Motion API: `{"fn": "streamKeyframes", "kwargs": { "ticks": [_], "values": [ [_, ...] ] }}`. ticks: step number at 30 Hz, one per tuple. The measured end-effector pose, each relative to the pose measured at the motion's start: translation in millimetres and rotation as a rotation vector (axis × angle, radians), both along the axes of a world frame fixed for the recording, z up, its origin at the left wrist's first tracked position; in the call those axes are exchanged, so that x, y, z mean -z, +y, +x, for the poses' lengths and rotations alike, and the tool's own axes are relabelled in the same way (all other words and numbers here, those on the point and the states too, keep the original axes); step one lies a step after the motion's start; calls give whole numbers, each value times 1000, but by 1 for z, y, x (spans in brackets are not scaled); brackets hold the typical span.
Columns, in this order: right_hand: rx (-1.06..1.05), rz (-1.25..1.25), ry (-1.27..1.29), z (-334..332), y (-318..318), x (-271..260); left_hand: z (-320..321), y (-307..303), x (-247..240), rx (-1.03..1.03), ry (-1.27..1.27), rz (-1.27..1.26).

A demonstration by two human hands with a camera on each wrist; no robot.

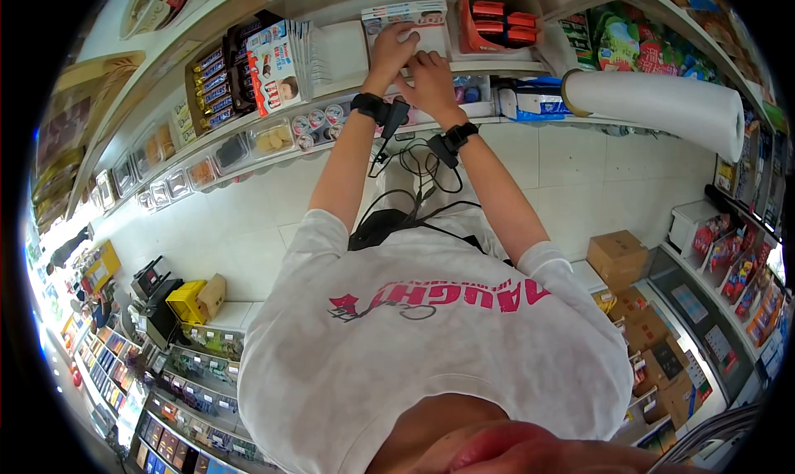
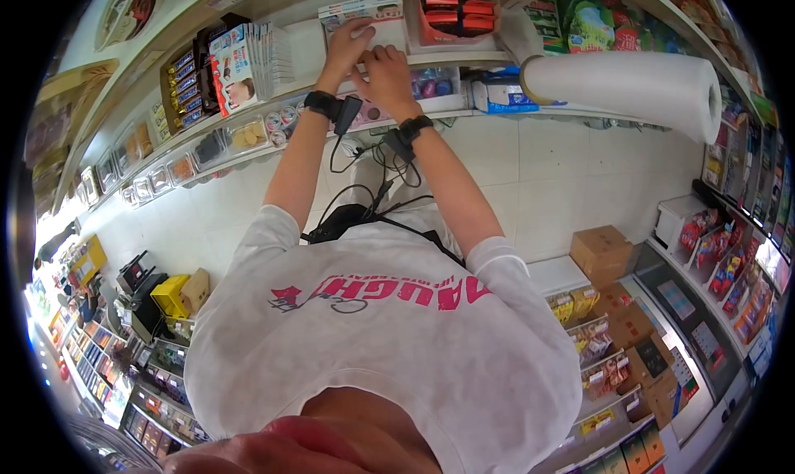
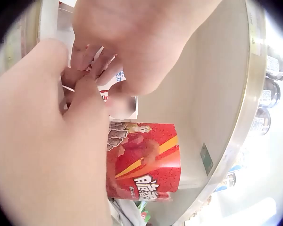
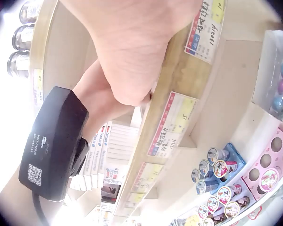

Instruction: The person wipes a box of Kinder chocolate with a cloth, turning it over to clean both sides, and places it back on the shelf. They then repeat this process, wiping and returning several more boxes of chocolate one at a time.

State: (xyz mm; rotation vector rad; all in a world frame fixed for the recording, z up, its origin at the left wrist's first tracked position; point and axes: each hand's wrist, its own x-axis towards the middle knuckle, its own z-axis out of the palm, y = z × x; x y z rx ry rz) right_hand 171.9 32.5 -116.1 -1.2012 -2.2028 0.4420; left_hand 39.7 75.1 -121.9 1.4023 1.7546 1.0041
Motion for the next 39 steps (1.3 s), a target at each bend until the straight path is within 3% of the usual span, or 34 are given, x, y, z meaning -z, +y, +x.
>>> {"fn": "streamKeyframes", "kwargs": {
  "ticks": [5,14,17,20,23,26,29,30,34,38,39],
  "values": [
    [-22,2,-35,2,0,4,7,1,38,32,40,134],
    [-30,-22,-59,2,1,6,5,-8,12,45,130,83],
    [-15,32,-40,1,1,4,6,-22,-18,42,-30,1],
    [-11,14,-32,-1,1,-1,-1,-37,-69,66,-259,47],
    [3,-3,-26,-2,1,-1,-16,-54,-100,-25,-321,125],
    [7,1,-14,-3,1,0,-28,-79,-165,-178,-161,216],
    [-10,7,-2,-2,2,-1,-59,-99,-170,-365,-68,407],
    [-30,-4,-6,-1,3,-1,-67,-110,-178,-424,-43,349],
    [-31,-141,123,-6,7,-20,-88,-134,-168,-578,136,286],
    [-190,-463,464,-38,4,-66,-103,-146,-131,-649,534,293],
    [-232,-570,518,-51,1,-81,-106,-150,-124,-621,494,257]
  ]
}}
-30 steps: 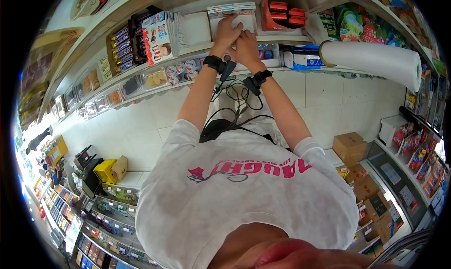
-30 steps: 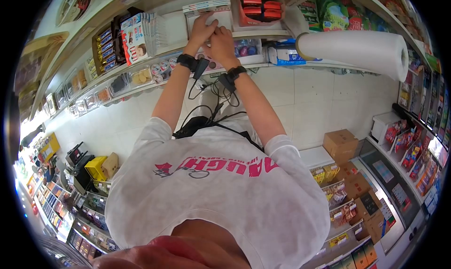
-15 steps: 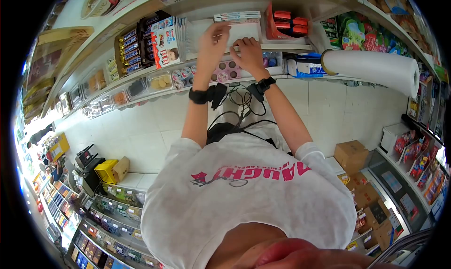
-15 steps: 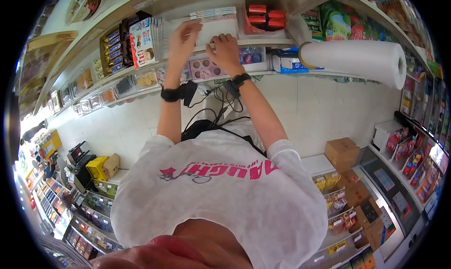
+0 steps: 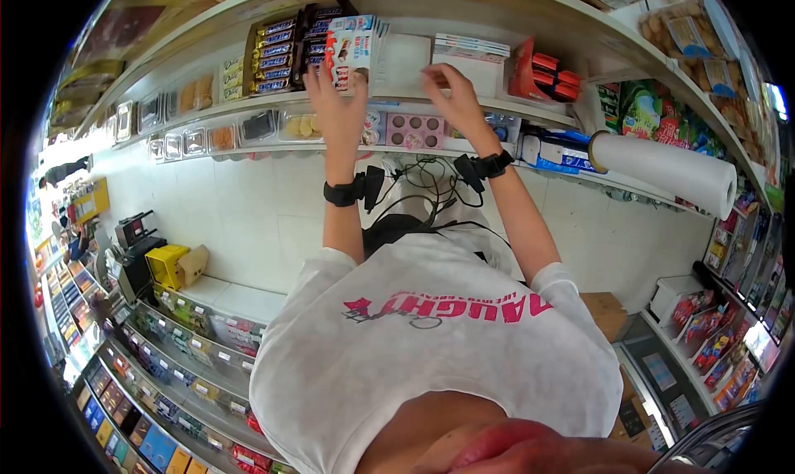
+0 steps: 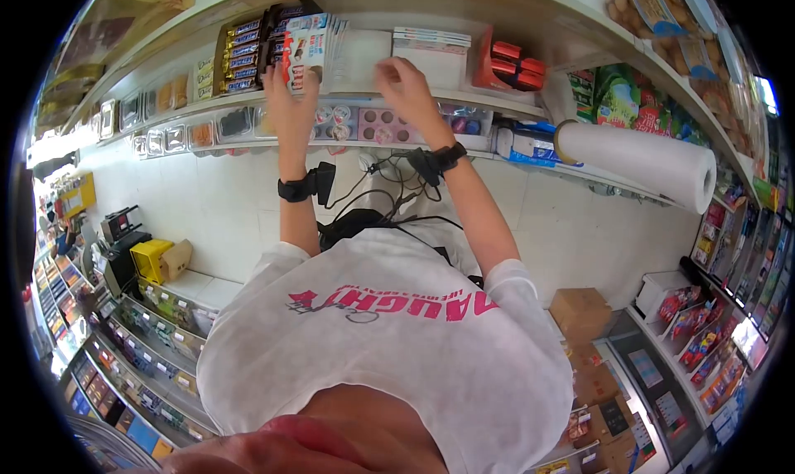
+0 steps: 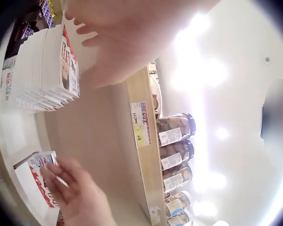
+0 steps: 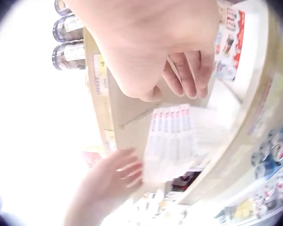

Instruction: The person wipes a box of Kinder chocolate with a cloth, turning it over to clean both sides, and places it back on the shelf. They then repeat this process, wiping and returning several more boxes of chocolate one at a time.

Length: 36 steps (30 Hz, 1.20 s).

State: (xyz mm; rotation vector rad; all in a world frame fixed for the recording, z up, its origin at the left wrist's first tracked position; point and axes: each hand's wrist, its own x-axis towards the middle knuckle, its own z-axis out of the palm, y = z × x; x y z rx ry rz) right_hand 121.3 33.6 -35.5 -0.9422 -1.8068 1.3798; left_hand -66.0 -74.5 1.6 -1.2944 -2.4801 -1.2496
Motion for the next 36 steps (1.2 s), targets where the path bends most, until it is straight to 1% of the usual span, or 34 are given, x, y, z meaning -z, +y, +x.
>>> {"fn": "streamKeyframes", "kwargs": {
  "ticks": [1,2,3,4,7,8,10,13,16,19,22,23,25,26,28,29,30,32,33,36],
  "values": [
    [-51,-99,56,-13,-3,-12,-4,-2,5,27,-46,-27],
    [-45,-146,71,-26,-6,-21,-8,-3,8,56,-91,-52],
    [-39,-192,85,-38,-9,-28,-2,-5,-7,99,-192,-65],
    [-33,-239,98,-48,-12,-32,0,-8,-9,119,-182,-47],
    [-29,-231,-1,-69,-17,-35,-1,-14,-5,152,-155,0],
    [-16,-191,-17,-73,-20,-35,-2,-16,-4,157,-189,13],
    [18,-110,-52,-74,-25,-33,0,-19,-9,173,-258,40],
    [37,-74,-77,-68,-25,-15,-2,-23,-12,190,-271,38],
    [-27,-142,-62,-55,-17,-11,6,-23,-25,157,-281,68],
    [22,-360,191,-34,-19,-30,6,-16,-32,191,-182,158],
    [57,-198,254,-8,-16,-27,8,-7,-40,268,-233,251],
    [107,-87,178,2,-16,-26,9,-4,-42,308,-188,240],
    [140,81,34,24,-16,-35,13,2,-45,388,-97,222],
    [157,163,-39,33,-17,-40,18,6,-43,416,-151,198],
    [177,292,-63,46,-19,-44,34,13,-37,475,-258,149],
    [175,357,-75,53,-19,-42,39,16,-37,512,-202,86],
    [171,420,-88,59,-19,-40,43,18,-35,559,-261,46],
    [196,409,-86,68,-19,-37,51,25,-27,653,-378,-41],
    [206,401,-85,73,-20,-36,54,30,-16,652,-367,14],
    [272,428,-129,83,-16,-18,57,44,14,676,-519,18]
  ]
}}
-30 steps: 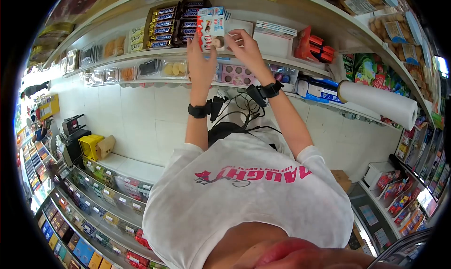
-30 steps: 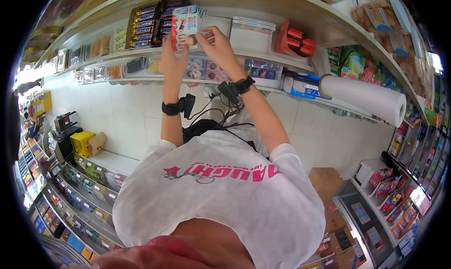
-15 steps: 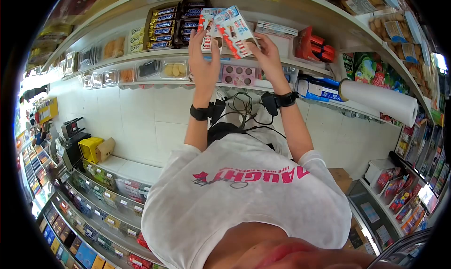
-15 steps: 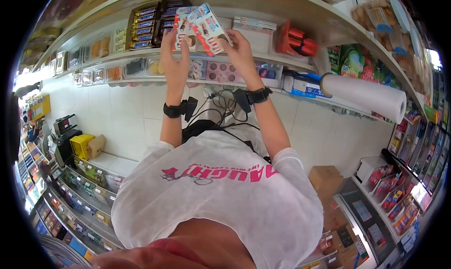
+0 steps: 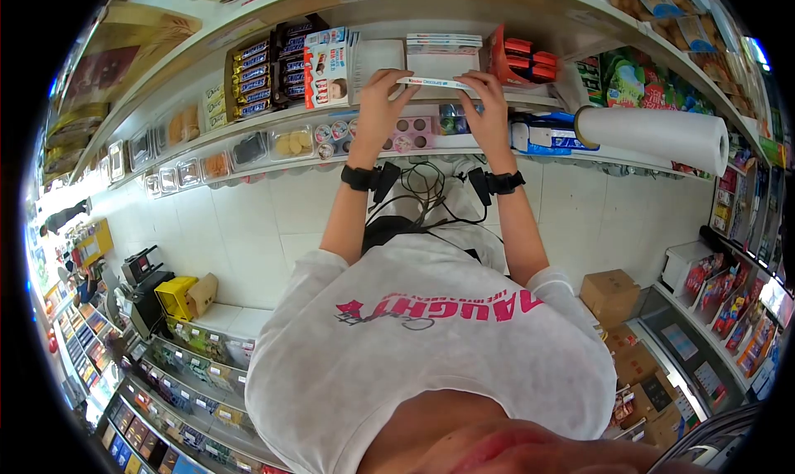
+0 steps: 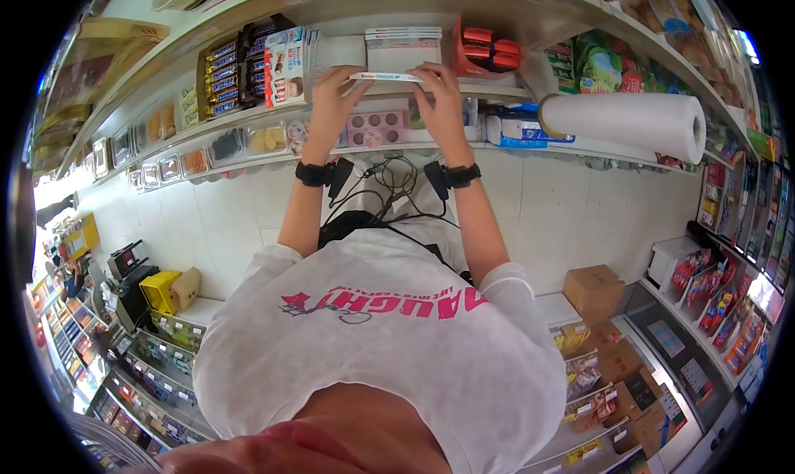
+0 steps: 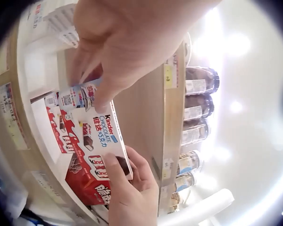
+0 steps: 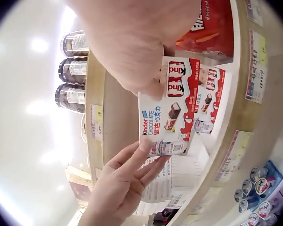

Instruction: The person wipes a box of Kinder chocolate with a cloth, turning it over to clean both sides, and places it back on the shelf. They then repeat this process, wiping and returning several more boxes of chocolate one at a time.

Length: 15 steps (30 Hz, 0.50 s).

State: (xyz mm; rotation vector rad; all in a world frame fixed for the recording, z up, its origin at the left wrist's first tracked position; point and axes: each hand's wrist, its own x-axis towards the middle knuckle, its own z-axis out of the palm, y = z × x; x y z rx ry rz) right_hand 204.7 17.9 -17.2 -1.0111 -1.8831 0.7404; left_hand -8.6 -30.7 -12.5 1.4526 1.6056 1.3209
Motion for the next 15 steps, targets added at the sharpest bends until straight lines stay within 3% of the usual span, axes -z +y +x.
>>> {"fn": "streamKeyframes", "kwargs": {
  "ticks": [3,6,15],
  "values": [
    [180,81,-137,3,-1,9,5,14,18,41,8,46],
    [334,42,-139,1,-2,22,11,22,21,37,171,-56],
    [323,-108,64,-8,4,37,15,31,50,-140,72,120]
  ]
}}
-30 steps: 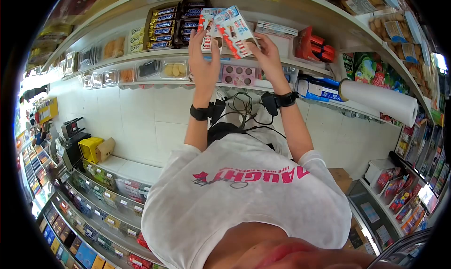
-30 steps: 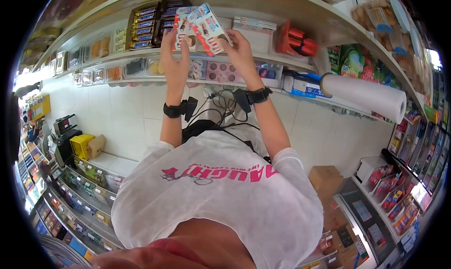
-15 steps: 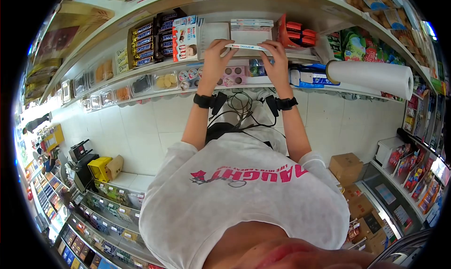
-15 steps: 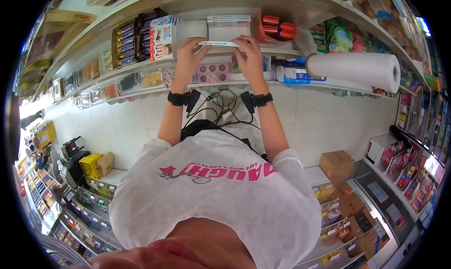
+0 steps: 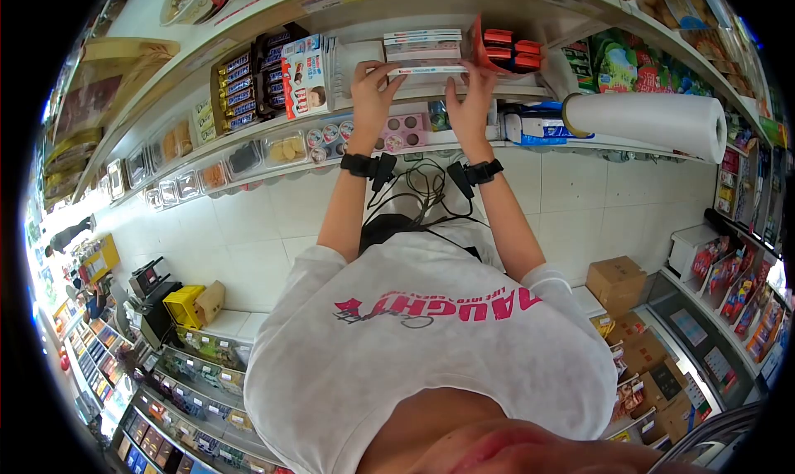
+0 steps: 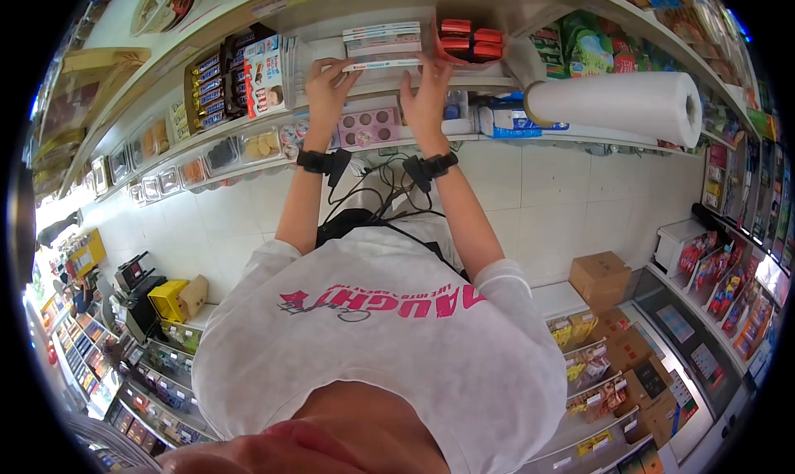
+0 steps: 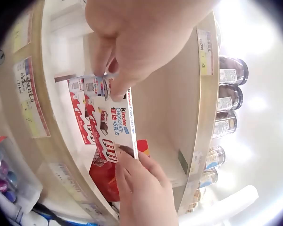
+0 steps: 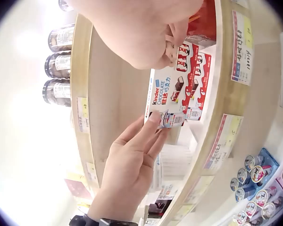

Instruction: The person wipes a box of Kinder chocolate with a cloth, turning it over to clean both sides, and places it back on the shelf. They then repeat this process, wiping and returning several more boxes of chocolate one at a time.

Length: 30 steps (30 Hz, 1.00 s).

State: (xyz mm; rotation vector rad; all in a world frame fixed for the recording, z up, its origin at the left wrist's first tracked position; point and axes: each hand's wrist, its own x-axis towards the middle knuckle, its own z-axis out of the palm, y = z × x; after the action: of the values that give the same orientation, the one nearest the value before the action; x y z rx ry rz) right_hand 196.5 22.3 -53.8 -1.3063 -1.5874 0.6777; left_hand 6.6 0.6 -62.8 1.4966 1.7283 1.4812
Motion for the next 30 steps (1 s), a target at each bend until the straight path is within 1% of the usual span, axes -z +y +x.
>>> {"fn": "streamKeyframes", "kwargs": {
  "ticks": [3,6,8,12,15,17,21,24,27,30],
  "values": [
    [-32,26,-36,-2,9,14,0,3,6,-58,42,-23],
    [-39,6,-27,-5,11,19,1,6,15,-85,9,-46],
    [-53,-12,-23,-7,14,21,2,10,25,-90,3,-17],
    [-59,-25,15,-10,17,27,7,14,19,-87,57,-35],
    [-49,-10,10,-10,17,28,9,12,6,-89,128,-178],
    [-47,-21,31,-11,16,28,9,14,18,-75,136,-102],
    [-37,-25,42,-13,16,29,16,15,22,-79,150,19],
    [-37,-20,50,-14,15,31,23,10,16,-74,65,-48],
    [-35,-23,63,-16,15,34,24,11,10,-42,31,-6],
    [-37,-32,45,-15,17,35,25,11,5,-19,-26,-29]
  ]
}}
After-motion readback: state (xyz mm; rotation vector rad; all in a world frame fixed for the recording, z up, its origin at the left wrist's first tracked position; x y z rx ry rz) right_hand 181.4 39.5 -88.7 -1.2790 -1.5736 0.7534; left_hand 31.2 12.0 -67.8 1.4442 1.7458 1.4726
